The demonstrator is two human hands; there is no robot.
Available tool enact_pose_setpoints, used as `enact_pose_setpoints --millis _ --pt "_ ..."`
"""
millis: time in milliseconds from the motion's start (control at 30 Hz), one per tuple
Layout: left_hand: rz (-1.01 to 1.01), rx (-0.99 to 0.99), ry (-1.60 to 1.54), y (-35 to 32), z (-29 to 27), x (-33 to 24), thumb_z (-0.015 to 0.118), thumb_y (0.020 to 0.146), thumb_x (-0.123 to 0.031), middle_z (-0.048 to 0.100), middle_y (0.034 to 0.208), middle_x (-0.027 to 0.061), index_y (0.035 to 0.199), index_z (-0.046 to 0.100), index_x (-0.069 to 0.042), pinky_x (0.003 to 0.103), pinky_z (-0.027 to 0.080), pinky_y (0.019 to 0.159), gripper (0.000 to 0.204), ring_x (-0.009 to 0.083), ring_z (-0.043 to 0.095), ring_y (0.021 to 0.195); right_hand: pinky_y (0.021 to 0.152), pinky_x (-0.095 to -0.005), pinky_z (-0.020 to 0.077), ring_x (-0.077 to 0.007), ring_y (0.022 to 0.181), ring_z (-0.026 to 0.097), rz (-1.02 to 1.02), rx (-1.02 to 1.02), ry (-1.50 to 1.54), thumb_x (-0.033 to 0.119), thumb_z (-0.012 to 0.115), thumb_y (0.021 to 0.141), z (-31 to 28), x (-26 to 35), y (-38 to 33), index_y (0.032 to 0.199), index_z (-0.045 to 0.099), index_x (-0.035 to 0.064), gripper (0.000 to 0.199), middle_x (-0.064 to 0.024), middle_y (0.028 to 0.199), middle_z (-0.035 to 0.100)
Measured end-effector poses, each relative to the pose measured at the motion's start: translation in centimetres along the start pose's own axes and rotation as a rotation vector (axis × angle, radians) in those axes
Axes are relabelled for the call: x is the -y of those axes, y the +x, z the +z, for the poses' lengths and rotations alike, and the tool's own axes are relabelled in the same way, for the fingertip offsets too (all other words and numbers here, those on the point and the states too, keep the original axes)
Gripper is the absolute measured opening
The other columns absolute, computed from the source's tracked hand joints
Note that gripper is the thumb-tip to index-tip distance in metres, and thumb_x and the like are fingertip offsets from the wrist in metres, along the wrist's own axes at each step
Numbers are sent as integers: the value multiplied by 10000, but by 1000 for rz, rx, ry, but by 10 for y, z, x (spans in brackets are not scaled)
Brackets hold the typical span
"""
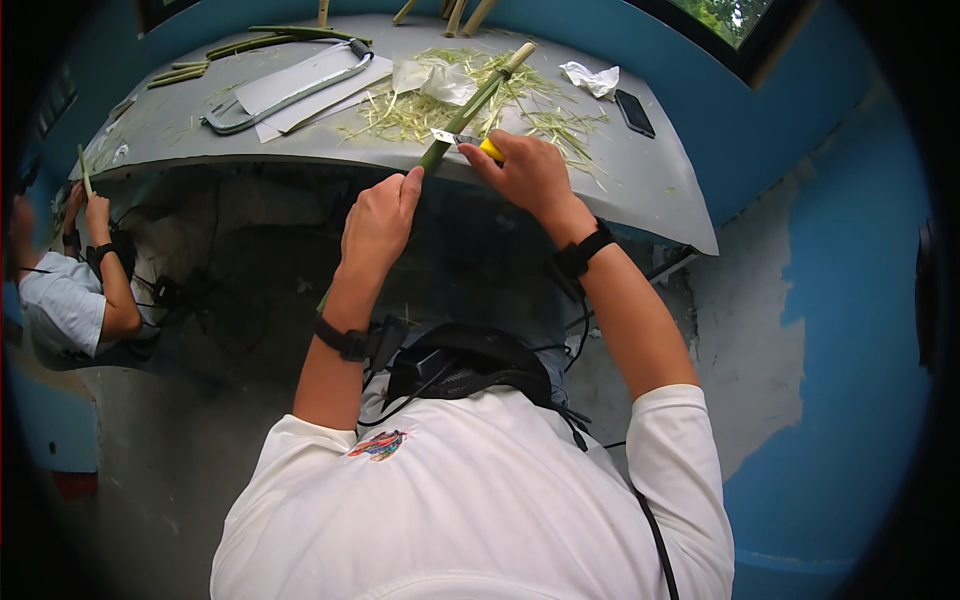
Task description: Scraping the outer green layer of a bamboo stalk using a hand knife tool.
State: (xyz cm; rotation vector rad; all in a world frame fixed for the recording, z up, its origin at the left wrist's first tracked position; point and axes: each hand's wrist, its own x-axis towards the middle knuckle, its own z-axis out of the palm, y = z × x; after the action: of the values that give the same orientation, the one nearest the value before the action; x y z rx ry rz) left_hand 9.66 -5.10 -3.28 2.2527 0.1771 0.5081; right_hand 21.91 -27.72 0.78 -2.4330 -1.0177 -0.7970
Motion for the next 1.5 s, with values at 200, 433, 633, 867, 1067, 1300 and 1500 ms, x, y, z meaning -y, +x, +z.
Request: enact_pose_setpoints --millis 200,433,633,867,1067,1300,1500 --pt "-32 -66 74 -8 1 -8 513 1198 -598 658 803 279 895 654 3 592 500 733 687 559 652 836 640 -548 580 -448 691 748 27 12 -41 688 704 1074 -1 2 1 787 695 63 688 -194 695 710" --pt "-40 -83 168 -20 -9 -16 521 1192 -605 693 835 286 890 658 -3 618 510 751 687 568 677 873 669 -552 612 -452 730 777 89 -26 -81 728 671 1072 1 10 -1 802 727 68 715 -208 721 740" --pt "-94 -59 217 -56 -38 -10 542 1187 -596 691 825 286 905 675 2 619 510 743 674 569 680 863 688 -564 617 -461 747 780 180 -21 -112 726 652 1084 5 14 -1 814 746 64 721 -231 740 750" --pt "-157 -35 179 -93 -61 13 526 1197 -582 726 856 296 908 658 -8 648 546 784 656 587 700 901 692 -570 603 -454 756 774 218 -17 -156 717 642 1095 11 19 -2 821 727 61 716 -227 749 748" --pt "-141 -61 100 -77 -54 27 507 1205 -584 726 857 299 909 647 -17 653 548 785 655 589 704 911 695 -545 604 -438 747 777 93 27 -62 701 642 1094 3 27 -4 826 710 74 686 -197 755 752" --pt "-56 -105 83 -34 -23 21 517 1204 -584 678 825 311 911 632 4 634 511 733 667 587 674 877 652 -539 565 -443 692 728 16 -25 -10 652 670 1106 4 27 1 784 645 68 667 -194 694 687" --pt "-23 -89 97 -17 -14 11 527 1201 -585 671 805 305 911 644 1 632 509 723 664 589 670 866 638 -553 561 -450 687 730 52 -22 -9 663 682 1095 9 18 4 754 664 61 692 -211 674 681"
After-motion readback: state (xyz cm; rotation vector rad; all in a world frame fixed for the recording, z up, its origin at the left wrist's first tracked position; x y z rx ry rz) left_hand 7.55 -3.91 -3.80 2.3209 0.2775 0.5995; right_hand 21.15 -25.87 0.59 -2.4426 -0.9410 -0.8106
